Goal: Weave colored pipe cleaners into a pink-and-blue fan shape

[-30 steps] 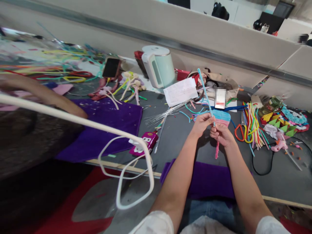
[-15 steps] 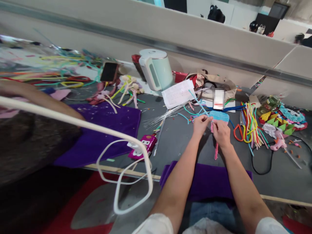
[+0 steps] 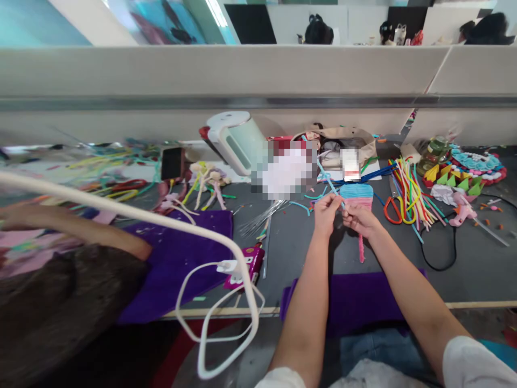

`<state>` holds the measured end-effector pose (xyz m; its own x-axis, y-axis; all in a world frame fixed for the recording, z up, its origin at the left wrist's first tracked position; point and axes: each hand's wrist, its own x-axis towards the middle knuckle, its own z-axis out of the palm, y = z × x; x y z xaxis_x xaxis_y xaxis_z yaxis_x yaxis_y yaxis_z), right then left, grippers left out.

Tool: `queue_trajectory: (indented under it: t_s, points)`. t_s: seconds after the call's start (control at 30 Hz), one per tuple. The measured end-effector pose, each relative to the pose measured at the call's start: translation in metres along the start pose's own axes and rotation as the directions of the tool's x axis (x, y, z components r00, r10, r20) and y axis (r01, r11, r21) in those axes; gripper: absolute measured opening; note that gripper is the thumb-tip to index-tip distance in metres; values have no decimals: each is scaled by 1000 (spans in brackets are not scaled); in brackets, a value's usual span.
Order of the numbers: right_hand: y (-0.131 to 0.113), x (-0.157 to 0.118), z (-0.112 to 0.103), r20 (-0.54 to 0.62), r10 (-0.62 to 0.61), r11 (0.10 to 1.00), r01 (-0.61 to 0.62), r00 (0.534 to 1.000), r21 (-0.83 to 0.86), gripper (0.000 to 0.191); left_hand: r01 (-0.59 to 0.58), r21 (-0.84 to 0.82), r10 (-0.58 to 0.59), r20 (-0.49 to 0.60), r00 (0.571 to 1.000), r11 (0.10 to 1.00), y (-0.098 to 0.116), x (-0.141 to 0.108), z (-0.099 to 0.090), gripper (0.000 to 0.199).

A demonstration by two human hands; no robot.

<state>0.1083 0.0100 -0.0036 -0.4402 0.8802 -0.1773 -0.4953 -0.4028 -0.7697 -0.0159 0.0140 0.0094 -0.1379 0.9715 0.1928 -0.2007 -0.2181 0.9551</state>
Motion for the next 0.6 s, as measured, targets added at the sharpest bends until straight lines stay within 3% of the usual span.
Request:
queue_trajectory:
  t_s: [0.07, 0.13, 0.23, 0.33, 0.4, 0.5, 0.57, 0.6]
  points:
    - [1, -1, 1, 103, 51, 992, -62, 993, 112, 29, 11, -45, -11, 16, 1000, 999, 0, -1, 0, 34]
    - [2, -1, 2, 136, 64, 985, -84, 989, 147, 28, 37, -77, -36, 19, 999, 996, -1, -1, 0, 35]
    - [3, 0, 4, 25, -8, 998, 6, 1000, 63, 32, 48, -94, -48, -4, 999, 994, -4, 0, 0, 35]
    - [1, -1, 6, -134, -248, 950, 213, 960, -228, 31, 46, -93, -50, -37, 998, 995, -7, 1, 1, 35]
    - [-1, -5, 7, -148, -464, 797, 339, 873, -500, 27, 49, -77, -54, -63, 997, 996, -8, 1, 2, 35]
    - [-5, -14, 10, 16, -686, 406, 401, 727, -821, 22, 38, -27, -40, -73, 997, 999, -10, 0, 3, 37]
    - [-6, -18, 11, 142, -710, 201, 392, 689, -898, 21, 40, -23, -41, -58, 997, 999, -11, 0, 3, 38]
    - [-6, -19, 11, 179, -705, 147, 388, 686, -910, 21, 48, -35, -49, -55, 997, 998, -11, 0, 2, 39]
